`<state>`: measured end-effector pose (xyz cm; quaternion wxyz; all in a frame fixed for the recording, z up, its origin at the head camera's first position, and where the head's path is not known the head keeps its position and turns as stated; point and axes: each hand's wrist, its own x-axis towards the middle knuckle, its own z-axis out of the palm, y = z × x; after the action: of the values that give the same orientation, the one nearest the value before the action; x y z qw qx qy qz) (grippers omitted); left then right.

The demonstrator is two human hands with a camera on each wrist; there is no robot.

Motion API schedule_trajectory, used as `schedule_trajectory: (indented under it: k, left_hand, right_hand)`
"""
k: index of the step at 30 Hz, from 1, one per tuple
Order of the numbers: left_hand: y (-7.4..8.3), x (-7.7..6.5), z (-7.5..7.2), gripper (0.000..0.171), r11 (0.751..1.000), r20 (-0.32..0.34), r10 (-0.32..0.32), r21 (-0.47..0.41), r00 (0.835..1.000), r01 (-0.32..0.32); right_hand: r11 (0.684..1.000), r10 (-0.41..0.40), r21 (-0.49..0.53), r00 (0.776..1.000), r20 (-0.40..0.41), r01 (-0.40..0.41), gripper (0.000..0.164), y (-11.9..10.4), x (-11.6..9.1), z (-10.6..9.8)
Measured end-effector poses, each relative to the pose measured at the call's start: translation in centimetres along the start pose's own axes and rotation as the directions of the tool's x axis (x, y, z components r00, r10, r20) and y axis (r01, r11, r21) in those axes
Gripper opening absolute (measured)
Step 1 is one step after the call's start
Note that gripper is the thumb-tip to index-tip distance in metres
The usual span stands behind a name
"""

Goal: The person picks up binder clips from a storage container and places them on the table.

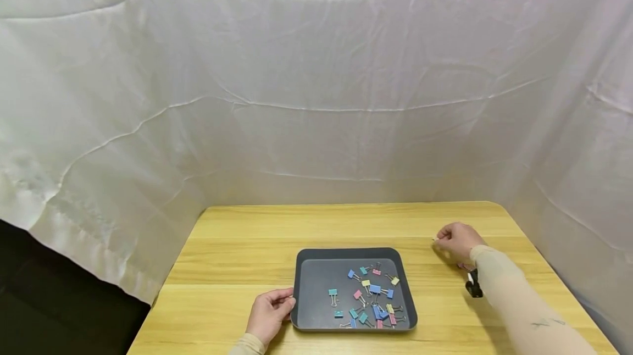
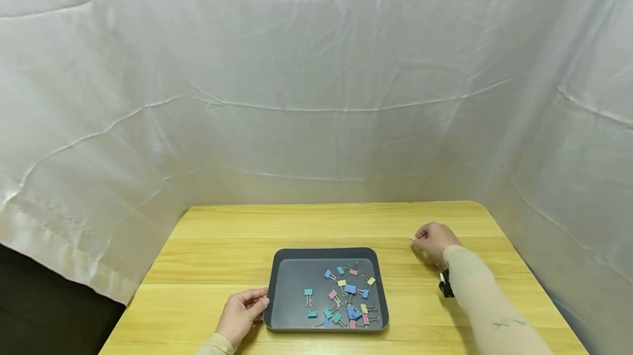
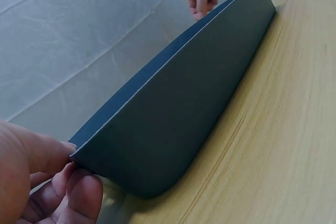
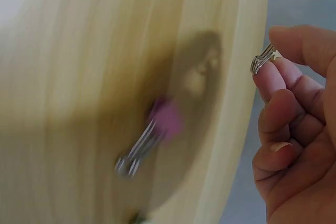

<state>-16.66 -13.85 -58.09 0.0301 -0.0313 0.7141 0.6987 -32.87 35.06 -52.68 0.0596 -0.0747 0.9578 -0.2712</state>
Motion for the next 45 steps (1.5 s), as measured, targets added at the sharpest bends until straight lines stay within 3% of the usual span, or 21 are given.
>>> schedule_trajectory:
  k: [9,25,34,45]
  left_hand:
    - [-0.1,0.0,0.0,0.031,1.0,-0.006,-0.005,0.009,1.0,0.005]
    - [-0.4,0.1,0.0,0.029,1.0,-0.006,-0.015,0.017,1.0,0.015]
    - [-0.2,0.0,0.0,0.029,1.0,-0.005,-0.016,0.018,1.0,0.016]
    - [0.0,-0.1,0.1,0.029,0.998,-0.024,-0.007,0.055,1.0,0.009]
  right_hand:
    - [0.998,0.042,-0.055,0.999,-0.017,-0.042,0.032,4.3,-1.5,-1.3]
    - [0.993,0.079,-0.081,0.996,-0.029,-0.082,0.028,5.7,-2.8,-1.2]
    - [0.997,0.08,0.011,0.996,-0.044,-0.08,0.034,4.9,-3.1,-1.8]
    - [0.999,-0.038,-0.024,0.994,-0.107,0.035,0.036,0.2,-2.5,-1.5]
